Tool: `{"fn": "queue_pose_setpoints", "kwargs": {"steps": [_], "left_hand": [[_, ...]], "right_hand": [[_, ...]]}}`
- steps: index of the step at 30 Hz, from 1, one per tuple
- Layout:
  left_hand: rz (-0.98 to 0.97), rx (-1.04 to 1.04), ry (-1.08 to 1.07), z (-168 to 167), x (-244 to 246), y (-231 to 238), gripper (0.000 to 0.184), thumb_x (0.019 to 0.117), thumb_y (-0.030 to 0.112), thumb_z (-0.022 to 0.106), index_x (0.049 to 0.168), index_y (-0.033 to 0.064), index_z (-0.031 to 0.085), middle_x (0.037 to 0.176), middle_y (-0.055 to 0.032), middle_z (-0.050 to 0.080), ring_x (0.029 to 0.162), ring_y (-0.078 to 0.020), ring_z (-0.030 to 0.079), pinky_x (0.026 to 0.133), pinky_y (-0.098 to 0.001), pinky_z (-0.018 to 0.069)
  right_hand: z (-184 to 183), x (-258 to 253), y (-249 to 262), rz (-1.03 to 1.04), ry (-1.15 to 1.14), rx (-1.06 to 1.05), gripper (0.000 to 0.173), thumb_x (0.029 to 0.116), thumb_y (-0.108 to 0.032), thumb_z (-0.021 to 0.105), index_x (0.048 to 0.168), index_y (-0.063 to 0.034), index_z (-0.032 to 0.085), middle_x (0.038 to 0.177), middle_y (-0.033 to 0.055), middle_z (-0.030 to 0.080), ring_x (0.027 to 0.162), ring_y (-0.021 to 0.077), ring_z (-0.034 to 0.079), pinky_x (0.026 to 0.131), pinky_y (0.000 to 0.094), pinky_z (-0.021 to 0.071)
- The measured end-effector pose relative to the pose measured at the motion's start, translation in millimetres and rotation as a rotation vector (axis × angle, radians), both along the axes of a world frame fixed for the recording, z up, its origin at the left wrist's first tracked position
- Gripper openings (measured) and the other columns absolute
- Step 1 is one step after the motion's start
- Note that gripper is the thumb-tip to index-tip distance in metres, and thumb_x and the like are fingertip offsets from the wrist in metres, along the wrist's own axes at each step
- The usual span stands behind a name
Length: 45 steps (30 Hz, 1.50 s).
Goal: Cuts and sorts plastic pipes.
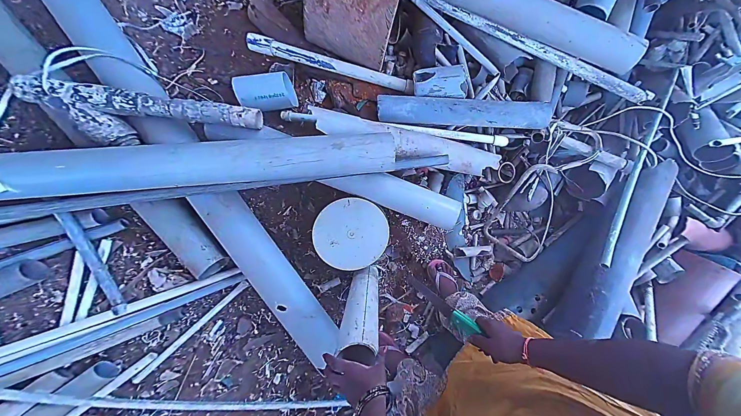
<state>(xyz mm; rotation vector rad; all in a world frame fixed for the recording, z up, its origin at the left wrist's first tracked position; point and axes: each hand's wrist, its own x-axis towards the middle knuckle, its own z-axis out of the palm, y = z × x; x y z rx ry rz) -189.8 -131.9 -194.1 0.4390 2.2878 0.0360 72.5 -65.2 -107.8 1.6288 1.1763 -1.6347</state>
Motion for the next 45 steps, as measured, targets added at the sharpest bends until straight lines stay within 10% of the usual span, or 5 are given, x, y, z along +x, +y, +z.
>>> {"fn": "queue_pose_setpoints", "kwargs": {"steps": [8,17,25,33,45], "left_hand": [[-0.109,-0.029,0.014,3,-3,-15,0.113,0.0717,0.030,0.096,0.159,0.0028,0.029,0.158,-0.0346,0.031,0.142,-0.0504,0.041,0.112,-0.0574,0.0422],[0.616,-0.131,-0.046,6,-13,6,0.102,0.0841,0.043,0.085,0.155,-0.0073,0.030,0.149,-0.0309,0.048,0.141,-0.0396,0.048,0.114,-0.0528,0.0402],[0.524,-0.260,-0.072,33,-27,12,0.084,0.0896,0.048,0.078,0.146,-0.0063,0.047,0.147,-0.0269,0.053,0.140,-0.0350,0.050,0.112,-0.0516,0.0435],[0.494,-0.196,-0.048,-42,-45,-50,0.114,0.0825,0.054,0.083,0.158,-0.0066,0.023,0.158,-0.0339,0.034,0.146,-0.0428,0.039,0.118,-0.0542,0.0362],[0.759,-0.021,-0.128,-4,-54,-52,0.106,0.0918,0.048,0.076,0.159,-0.0082,0.015,0.159,-0.0355,0.031,0.148,-0.0445,0.036,0.119,-0.0550,0.0334]], "right_hand": [[-4,2,0,0.024,-0.030,-0.004,0.045,0.1095,-0.036,0.049,0.132,0.0025,0.053,0.109,0.0235,0.066,0.095,0.0357,0.068,0.088,0.0538,0.0537],[-6,3,-3,0.030,-0.012,0.000,0.044,0.1097,-0.036,0.048,0.131,0.0023,0.054,0.103,0.0209,0.065,0.087,0.0322,0.068,0.084,0.0504,0.0541],[-6,0,1,0.033,-0.008,-0.001,0.042,0.1096,-0.033,0.049,0.130,0.0037,0.054,0.100,0.0203,0.065,0.086,0.0306,0.067,0.083,0.0488,0.0547],[-6,-14,4,0.035,0.003,-0.017,0.041,0.1103,-0.032,0.049,0.131,0.0037,0.053,0.102,0.0211,0.065,0.086,0.0312,0.068,0.083,0.0484,0.0550],[10,-34,9,0.090,0.012,0.023,0.044,0.1099,-0.034,0.049,0.133,0.0030,0.053,0.106,0.0227,0.065,0.090,0.0336,0.067,0.086,0.0513,0.0536]]}}
